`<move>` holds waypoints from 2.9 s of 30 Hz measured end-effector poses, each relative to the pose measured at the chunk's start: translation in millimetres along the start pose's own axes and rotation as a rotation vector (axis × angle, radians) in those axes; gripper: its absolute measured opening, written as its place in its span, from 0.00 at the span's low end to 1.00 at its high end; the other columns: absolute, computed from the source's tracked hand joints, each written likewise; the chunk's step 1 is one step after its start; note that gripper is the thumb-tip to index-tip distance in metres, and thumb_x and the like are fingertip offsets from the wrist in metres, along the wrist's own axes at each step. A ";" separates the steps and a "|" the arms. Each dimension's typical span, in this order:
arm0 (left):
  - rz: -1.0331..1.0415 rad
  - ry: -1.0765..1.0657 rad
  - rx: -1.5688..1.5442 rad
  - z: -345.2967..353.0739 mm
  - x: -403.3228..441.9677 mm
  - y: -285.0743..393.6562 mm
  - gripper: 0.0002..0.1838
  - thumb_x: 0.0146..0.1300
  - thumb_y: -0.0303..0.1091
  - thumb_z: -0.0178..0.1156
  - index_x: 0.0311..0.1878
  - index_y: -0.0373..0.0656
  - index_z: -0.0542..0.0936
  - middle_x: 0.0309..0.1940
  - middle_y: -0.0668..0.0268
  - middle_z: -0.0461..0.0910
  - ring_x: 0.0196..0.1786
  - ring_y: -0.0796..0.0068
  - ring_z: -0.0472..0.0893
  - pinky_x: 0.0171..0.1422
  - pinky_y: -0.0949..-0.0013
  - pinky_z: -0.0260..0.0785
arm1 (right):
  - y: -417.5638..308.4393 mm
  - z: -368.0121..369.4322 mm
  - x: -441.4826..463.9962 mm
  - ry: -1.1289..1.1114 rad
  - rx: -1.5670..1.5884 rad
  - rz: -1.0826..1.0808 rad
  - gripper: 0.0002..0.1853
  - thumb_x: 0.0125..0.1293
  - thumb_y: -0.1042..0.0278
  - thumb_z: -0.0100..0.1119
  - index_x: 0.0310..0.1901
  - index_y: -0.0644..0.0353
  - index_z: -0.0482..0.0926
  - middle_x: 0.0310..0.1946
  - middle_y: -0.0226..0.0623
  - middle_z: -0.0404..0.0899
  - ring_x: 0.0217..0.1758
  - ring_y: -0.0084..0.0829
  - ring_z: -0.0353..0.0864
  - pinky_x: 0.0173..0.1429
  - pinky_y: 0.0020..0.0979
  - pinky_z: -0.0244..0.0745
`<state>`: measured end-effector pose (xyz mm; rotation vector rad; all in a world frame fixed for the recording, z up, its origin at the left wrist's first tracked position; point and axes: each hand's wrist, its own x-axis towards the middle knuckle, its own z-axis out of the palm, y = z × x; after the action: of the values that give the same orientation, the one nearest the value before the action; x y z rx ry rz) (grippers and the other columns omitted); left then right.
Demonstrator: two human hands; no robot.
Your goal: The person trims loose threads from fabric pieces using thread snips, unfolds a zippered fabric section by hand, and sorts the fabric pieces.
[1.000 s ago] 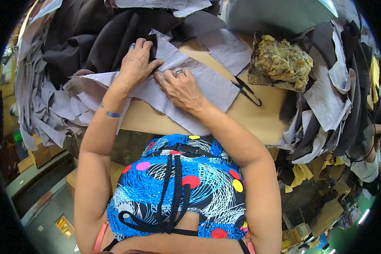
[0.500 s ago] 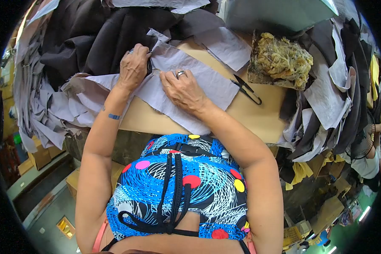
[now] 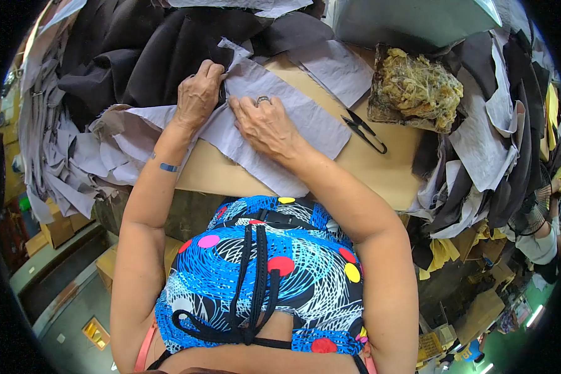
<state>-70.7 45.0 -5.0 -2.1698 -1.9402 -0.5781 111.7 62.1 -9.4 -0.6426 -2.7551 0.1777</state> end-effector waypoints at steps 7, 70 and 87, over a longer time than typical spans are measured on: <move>-0.032 -0.025 -0.046 3.7 -0.9 -2.8 0.05 0.60 0.31 0.57 0.37 0.44 0.72 0.32 0.61 0.72 0.26 0.57 0.78 0.29 0.60 0.71 | -3.5 -1.6 9.2 -0.091 0.034 0.078 0.23 0.59 0.57 0.56 0.56 0.55 0.69 0.32 0.34 0.69 0.27 0.32 0.75 0.34 0.32 0.69; 0.205 -0.245 -0.061 -48.8 -21.9 25.1 0.19 0.52 0.32 0.61 0.49 0.43 0.74 0.51 0.64 0.73 0.55 0.65 0.72 0.63 0.60 0.59 | 17.4 -56.9 -135.4 0.007 0.132 0.012 0.21 0.48 0.72 0.56 0.48 0.64 0.75 0.44 0.37 0.74 0.47 0.34 0.74 0.60 0.43 0.63; -0.715 -0.546 -1.135 -95.8 -47.2 66.6 0.17 0.60 0.41 0.55 0.38 0.33 0.77 0.28 0.68 0.78 0.33 0.76 0.74 0.40 0.71 0.66 | 94.3 -78.0 49.1 0.363 2.034 0.599 0.14 0.68 0.61 0.50 0.43 0.65 0.75 0.34 0.34 0.81 0.33 0.26 0.81 0.41 0.27 0.79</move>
<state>-25.1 -43.6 71.9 -2.1663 -3.2893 -1.6772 133.7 172.2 59.7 -0.5693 -0.8329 2.1200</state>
